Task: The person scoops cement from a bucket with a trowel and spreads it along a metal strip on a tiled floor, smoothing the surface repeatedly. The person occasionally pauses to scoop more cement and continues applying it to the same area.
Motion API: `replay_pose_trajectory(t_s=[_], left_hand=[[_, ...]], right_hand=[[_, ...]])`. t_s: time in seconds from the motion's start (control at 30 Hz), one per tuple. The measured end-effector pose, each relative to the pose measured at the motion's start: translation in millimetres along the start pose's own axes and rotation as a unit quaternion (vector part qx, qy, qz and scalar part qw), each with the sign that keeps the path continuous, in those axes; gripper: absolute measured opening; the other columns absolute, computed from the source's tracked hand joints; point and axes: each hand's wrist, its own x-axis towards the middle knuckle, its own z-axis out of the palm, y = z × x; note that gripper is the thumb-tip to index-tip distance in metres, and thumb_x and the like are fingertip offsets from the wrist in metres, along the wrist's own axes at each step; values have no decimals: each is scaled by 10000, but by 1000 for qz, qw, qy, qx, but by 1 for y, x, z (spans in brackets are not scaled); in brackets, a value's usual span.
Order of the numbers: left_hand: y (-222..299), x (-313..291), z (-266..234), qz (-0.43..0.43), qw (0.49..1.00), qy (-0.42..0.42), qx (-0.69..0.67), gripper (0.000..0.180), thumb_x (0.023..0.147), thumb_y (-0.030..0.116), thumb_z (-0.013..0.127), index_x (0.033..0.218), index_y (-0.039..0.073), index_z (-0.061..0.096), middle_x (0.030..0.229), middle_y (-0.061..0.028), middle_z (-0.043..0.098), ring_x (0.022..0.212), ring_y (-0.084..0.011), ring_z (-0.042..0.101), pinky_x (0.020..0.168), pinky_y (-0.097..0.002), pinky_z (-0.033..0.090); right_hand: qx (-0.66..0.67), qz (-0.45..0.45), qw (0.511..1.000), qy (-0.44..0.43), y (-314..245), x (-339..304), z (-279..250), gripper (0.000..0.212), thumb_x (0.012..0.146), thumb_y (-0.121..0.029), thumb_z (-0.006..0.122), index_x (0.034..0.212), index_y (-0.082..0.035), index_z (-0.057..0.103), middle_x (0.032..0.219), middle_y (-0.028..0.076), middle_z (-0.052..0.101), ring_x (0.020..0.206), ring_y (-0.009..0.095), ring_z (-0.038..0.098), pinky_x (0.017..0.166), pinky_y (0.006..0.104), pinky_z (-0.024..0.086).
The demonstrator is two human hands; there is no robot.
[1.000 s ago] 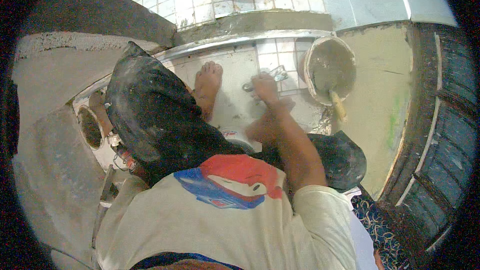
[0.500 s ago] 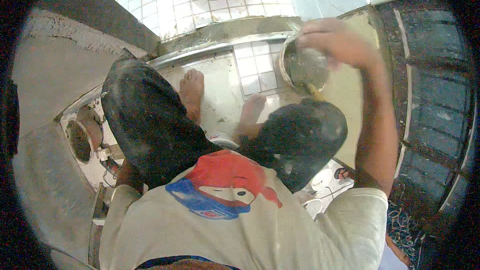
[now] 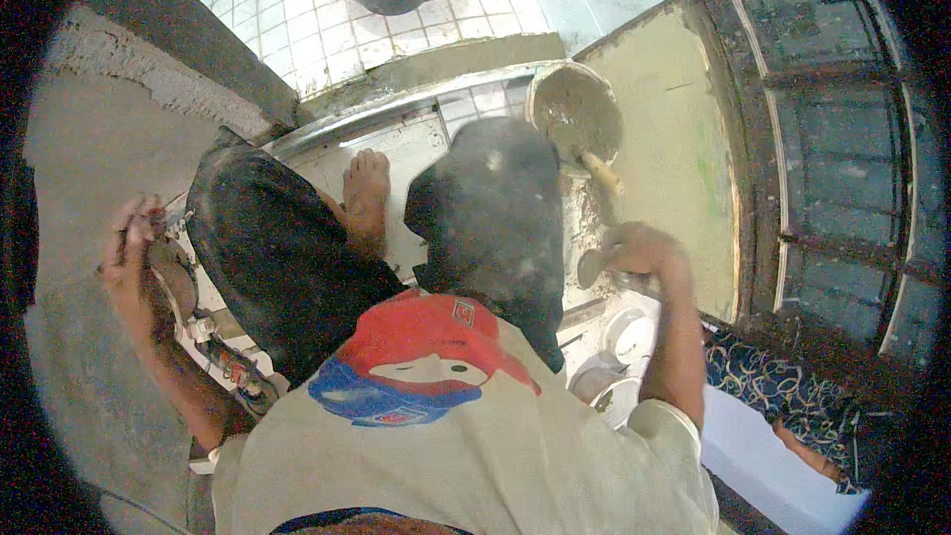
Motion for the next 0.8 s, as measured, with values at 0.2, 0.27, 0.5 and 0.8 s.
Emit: replay_pose_trajectory(t_s=[0.2, 0.27, 0.5, 0.8], left_hand=[[94, 18, 2, 238, 952, -171, 95, 357, 1037, 129, 575, 1334, -58, 634, 1238, -228, 697, 1166, -289, 654, 1085, -427, 465], [109, 26, 12, 244, 941, -194, 134, 341, 1031, 110, 558, 1308, -70, 644, 1256, -211, 690, 1175, -283, 642, 1085, -420, 455], [161, 14, 52, 293, 857, -267, 331, 300, 1048, 90, 524, 1258, -60, 677, 1263, -181, 682, 1196, -273, 622, 1089, -410, 446], [156, 29, 32, 233, 865, -274, 349, 255, 1072, 119, 525, 1185, -28, 699, 1244, -170, 682, 1207, -275, 613, 1125, -443, 419]], right_hand=[[-41, -86, 982, 165, 0, 145, 150, 284, 906, -275, 601, 971, -36, 740, 1085, 233, 733, 983, 407, 713, 920, 492, 562], [41, -76, 972, 218, 1, 182, 194, 298, 916, -255, 603, 1033, -8, 722, 1111, 240, 720, 1000, 412, 711, 912, 489, 570], [-23, -192, 914, 356, 12, 263, 309, 291, 853, -193, 674, 1104, -46, 699, 1053, 158, 704, 897, 332, 717, 810, 401, 599], [215, -138, 920, 298, -4, 250, 306, 233, 966, -246, 606, 1107, -67, 657, 1082, 202, 693, 1017, 396, 687, 897, 498, 542]])
